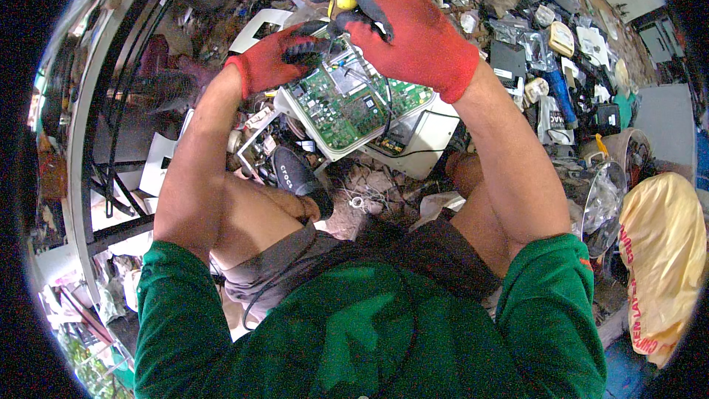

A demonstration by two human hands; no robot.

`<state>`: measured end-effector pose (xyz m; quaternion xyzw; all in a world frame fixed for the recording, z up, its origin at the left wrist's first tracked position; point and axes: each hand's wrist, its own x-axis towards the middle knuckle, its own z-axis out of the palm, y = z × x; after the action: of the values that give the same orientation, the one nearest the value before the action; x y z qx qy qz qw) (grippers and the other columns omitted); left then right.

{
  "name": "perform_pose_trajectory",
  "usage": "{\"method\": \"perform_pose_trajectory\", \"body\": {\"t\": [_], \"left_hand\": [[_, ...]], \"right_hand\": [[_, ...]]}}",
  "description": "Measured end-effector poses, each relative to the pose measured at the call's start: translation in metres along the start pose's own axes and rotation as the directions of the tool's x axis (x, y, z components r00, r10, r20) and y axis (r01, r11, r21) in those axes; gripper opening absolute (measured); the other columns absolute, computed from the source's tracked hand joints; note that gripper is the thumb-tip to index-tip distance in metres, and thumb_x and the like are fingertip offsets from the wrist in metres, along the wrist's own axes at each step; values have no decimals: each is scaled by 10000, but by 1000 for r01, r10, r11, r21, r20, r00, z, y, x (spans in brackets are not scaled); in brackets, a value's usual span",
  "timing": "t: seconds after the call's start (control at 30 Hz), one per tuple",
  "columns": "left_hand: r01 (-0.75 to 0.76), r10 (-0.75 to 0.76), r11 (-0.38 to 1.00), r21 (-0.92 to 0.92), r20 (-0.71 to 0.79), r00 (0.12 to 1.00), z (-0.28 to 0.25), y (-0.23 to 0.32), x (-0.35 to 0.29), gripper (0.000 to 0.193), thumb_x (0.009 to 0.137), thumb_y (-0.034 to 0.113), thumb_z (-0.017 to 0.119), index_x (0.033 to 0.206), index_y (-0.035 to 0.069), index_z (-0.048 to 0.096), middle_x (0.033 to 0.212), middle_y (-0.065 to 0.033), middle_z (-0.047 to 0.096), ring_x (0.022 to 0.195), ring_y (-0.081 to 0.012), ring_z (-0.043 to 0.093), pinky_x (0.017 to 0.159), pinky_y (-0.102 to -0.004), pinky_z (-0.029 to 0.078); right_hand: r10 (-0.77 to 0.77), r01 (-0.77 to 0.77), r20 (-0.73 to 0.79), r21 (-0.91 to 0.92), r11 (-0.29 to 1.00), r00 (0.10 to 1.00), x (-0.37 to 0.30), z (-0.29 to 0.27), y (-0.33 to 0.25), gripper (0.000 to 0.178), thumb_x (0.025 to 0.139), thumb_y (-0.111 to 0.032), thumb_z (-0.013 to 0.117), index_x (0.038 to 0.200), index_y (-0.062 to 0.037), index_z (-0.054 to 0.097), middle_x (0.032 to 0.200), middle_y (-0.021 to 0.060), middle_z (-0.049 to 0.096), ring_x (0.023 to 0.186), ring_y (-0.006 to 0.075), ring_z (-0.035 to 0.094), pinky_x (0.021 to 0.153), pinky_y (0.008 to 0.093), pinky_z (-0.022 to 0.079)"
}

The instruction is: The person uses a screwdriver and pliers to remove screws from a white plastic device housing and pry it open to reveal an internal circuit board.

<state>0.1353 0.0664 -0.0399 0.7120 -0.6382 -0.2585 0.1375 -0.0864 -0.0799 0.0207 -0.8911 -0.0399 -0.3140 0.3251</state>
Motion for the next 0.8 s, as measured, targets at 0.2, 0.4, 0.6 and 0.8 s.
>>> {"method": "perform_pose_trajectory", "body": {"t": [0.2,0.4,0.6,0.8], "left_hand": [[57,-55,995,76,-18,998,1,6,0,714,778,217,734,1412,70,441,1381,-156,521,1233,-258,529,1038,-328,422],[32,-32,999,-7,-28,999,5,-2,-1,682,777,181,733,1403,110,471,1396,-152,504,1248,-259,517,1062,-342,406],[-37,37,999,1,-45,998,9,-15,3,619,776,316,698,1364,217,530,1494,-230,343,1304,-372,450,1094,-373,375],[-26,25,999,-22,-36,999,13,-17,7,619,768,308,703,1360,238,536,1499,-229,337,1285,-377,473,1083,-381,391]], "right_hand": [[-25,24,10,57,998,1000,2,2,-6,373,844,12,541,1217,-9,548,1167,145,595,1020,251,627,877,339,497],[-108,109,14,-129,986,994,-2,2,-2,413,828,-11,572,1239,-10,536,1196,166,587,1070,299,602,934,370,469],[-105,108,59,-52,993,993,2,-1,-9,428,828,-36,544,1255,-4,528,1195,162,591,1081,292,594,965,364,448],[-105,111,60,-110,988,993,1,-2,-9,415,836,-66,534,1245,5,534,1180,155,598,1082,277,595,966,358,446]]}}
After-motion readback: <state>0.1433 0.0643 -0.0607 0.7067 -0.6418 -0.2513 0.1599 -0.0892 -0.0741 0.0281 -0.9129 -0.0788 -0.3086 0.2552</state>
